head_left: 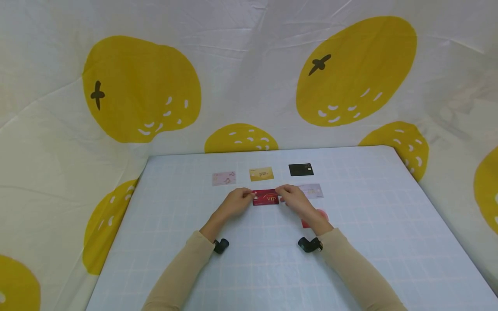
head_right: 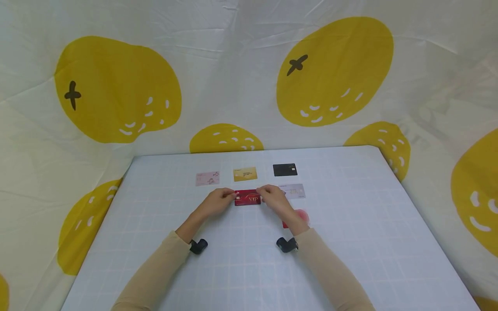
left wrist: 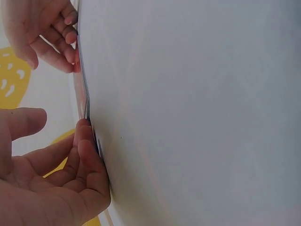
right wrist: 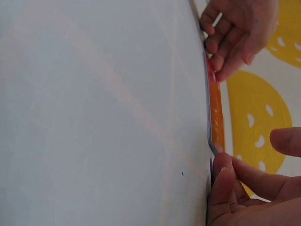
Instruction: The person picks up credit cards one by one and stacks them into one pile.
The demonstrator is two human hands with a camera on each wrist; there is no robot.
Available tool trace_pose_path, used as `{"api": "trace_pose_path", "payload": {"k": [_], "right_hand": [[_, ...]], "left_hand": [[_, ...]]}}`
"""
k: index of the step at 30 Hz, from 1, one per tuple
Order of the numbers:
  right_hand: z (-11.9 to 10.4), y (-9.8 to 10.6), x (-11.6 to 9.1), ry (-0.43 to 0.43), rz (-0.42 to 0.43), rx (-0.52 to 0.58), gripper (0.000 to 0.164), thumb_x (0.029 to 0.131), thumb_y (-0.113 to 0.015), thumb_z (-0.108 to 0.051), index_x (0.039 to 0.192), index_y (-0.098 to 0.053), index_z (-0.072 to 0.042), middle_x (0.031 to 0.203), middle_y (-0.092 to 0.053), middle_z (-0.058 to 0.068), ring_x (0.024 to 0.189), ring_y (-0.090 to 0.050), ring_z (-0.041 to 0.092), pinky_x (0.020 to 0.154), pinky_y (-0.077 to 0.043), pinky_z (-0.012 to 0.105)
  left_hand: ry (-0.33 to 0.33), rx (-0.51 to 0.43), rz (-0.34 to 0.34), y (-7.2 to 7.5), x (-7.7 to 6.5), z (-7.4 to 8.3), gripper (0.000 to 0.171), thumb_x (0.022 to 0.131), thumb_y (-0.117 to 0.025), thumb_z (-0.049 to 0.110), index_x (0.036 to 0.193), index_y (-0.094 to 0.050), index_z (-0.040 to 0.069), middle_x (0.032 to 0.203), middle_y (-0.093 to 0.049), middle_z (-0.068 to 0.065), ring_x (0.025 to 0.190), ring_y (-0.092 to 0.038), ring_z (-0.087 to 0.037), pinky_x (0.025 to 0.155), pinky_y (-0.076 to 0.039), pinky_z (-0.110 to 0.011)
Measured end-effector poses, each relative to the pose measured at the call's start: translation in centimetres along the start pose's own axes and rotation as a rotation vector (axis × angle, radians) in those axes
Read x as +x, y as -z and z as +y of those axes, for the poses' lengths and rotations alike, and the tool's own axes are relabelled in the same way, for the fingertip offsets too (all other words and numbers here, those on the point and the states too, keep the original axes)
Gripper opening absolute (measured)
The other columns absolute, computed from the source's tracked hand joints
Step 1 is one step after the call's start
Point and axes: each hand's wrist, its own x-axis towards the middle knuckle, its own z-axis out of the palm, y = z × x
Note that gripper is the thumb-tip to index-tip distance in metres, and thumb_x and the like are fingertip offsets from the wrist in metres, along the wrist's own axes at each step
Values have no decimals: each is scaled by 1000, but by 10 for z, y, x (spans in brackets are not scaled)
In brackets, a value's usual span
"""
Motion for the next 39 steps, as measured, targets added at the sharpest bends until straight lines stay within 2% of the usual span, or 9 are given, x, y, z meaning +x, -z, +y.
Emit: {"api": "trace_pose_path", "payload": {"k": [12,27,34,39], "right_hand": [[0,0,-2,9,10,-31,45,101,-56,-42,131,-63,-9,124,-63,9,104,-57,27,91,-48,44],[-3,-2,-4,7,24,-49,45,101,-57,-41,132,-61,-8,124,-62,9,106,-56,27,93,-48,44],[-3,-2,-6,21,28,-44,45,101,-57,-40,132,-60,-7,125,-62,10,105,-57,27,92,-49,43],[-2,-2,-6,20,33,-39,43,102,-57,-38,132,-60,-7,126,-61,10,106,-58,28,93,-50,44]], "left_hand": [[34,-4,-3,-2,0,2,42,102,-56,34,130,-65,3,125,-65,-10,114,-59,-24,99,-47,-45],[5,-17,-1,-1,-1,-1,42,102,-56,34,129,-65,4,125,-65,-9,115,-58,-24,100,-46,-46],[26,-33,1,-1,-2,-1,41,102,-57,34,130,-64,5,124,-65,-9,112,-59,-24,99,-47,-46],[17,-35,6,-1,-3,-2,41,102,-57,34,130,-64,5,123,-66,-9,111,-59,-23,99,-47,-45]]}}
